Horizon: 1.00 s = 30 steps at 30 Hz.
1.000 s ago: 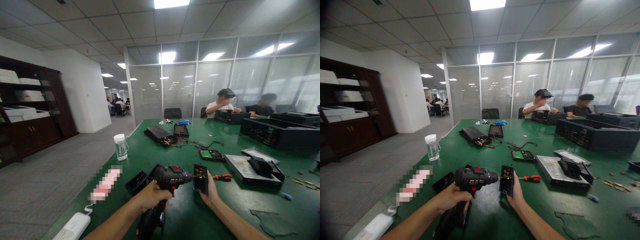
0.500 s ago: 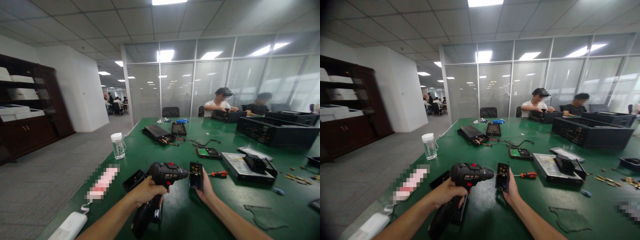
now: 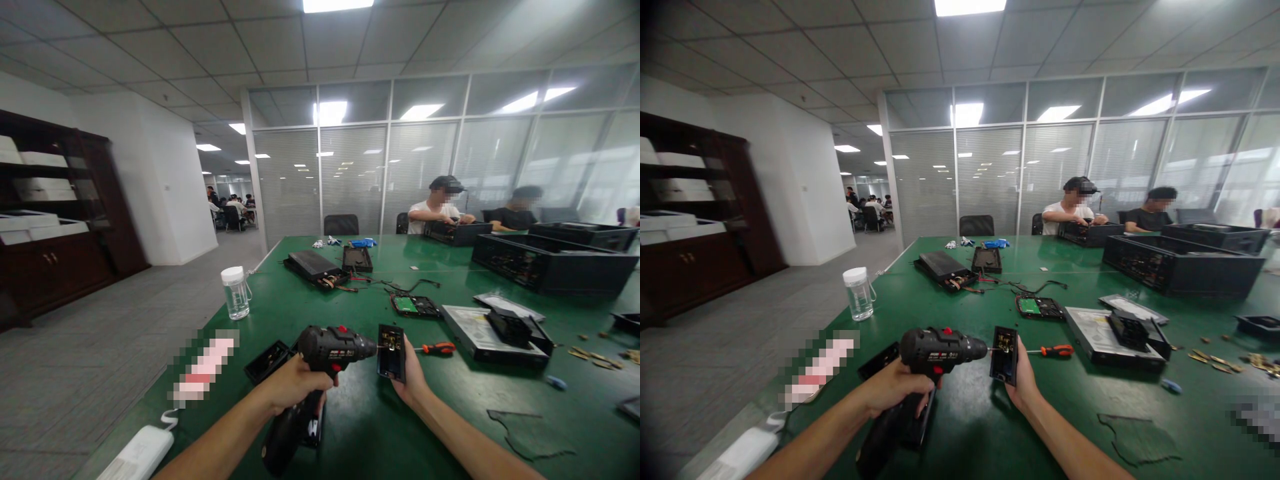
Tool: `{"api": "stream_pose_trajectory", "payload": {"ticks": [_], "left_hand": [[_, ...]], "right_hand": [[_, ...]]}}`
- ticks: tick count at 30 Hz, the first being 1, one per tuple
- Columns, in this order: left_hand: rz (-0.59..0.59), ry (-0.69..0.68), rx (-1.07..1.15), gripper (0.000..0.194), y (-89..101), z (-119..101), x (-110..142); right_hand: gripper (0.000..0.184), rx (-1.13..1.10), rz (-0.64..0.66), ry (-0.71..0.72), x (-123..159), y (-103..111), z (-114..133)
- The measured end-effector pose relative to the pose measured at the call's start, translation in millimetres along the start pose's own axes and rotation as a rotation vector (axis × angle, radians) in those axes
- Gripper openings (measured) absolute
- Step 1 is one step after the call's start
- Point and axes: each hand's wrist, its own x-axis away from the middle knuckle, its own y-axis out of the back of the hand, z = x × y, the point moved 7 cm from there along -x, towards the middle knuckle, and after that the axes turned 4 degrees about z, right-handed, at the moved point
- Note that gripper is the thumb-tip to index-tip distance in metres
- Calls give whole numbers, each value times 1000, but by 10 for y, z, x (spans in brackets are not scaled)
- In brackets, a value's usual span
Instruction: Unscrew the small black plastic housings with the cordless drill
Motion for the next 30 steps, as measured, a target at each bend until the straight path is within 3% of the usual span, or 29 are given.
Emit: {"api": "stream_pose_trajectory", "payload": {"ticks": [30], "left_hand": [[-15,53,14,19,-12,14,-7]], "right_hand": [[27,-33,55,-13,42,-93,36]]}}
